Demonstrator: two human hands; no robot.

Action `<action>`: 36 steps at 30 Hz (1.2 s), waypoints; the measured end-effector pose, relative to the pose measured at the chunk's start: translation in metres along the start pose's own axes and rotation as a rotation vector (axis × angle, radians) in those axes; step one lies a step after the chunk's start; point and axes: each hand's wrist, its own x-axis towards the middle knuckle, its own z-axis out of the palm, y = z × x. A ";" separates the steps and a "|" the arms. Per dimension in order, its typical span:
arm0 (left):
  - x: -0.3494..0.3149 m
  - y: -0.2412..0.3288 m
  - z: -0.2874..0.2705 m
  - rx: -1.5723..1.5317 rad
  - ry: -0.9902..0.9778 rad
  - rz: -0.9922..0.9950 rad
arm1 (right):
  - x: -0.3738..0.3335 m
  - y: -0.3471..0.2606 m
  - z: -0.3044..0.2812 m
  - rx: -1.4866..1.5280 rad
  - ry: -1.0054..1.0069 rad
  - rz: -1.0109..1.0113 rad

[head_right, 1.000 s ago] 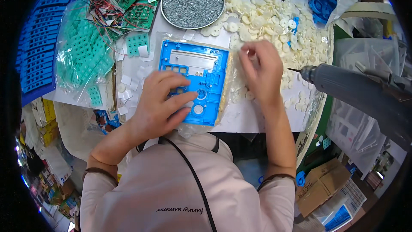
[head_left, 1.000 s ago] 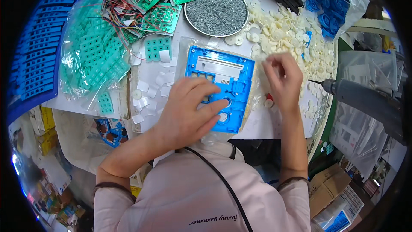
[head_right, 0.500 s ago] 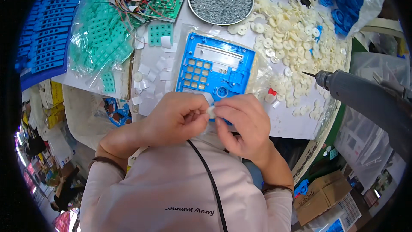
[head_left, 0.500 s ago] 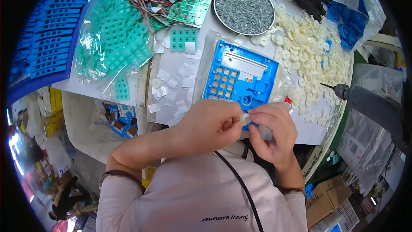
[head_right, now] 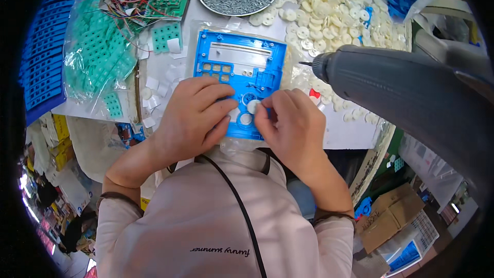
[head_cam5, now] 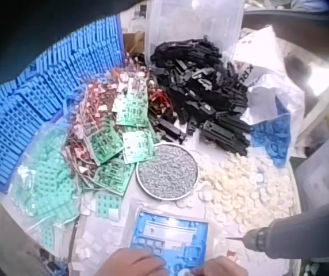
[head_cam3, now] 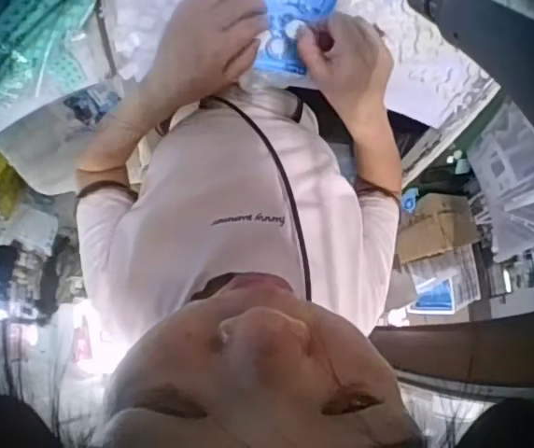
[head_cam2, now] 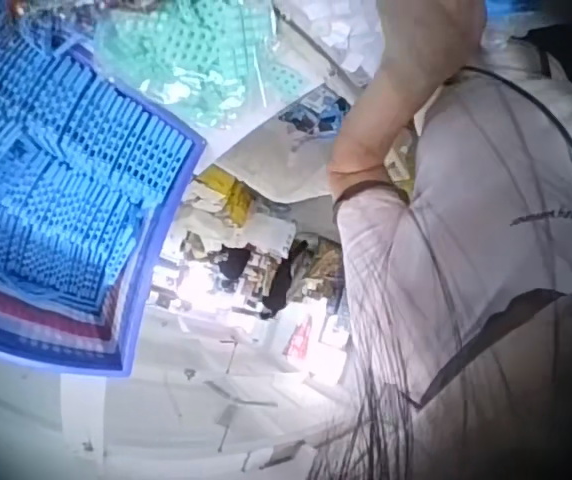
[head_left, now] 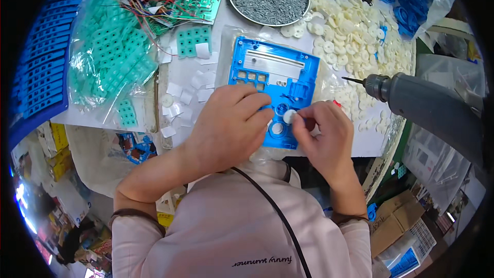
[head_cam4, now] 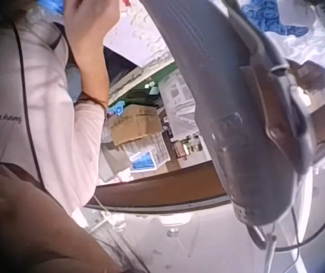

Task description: Assemble a calculator toy by installing circuit boards and using an electric screwdriver to secure components.

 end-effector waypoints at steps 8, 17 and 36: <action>-0.003 -0.004 0.007 0.060 -0.048 0.004 | -0.005 -0.006 0.024 -0.012 0.099 0.062; -0.004 -0.005 0.007 0.055 -0.051 0.012 | -0.011 -0.005 0.038 -0.035 0.232 0.029; -0.001 -0.005 0.004 0.212 -0.183 0.094 | -0.025 0.013 0.000 0.028 0.130 -0.102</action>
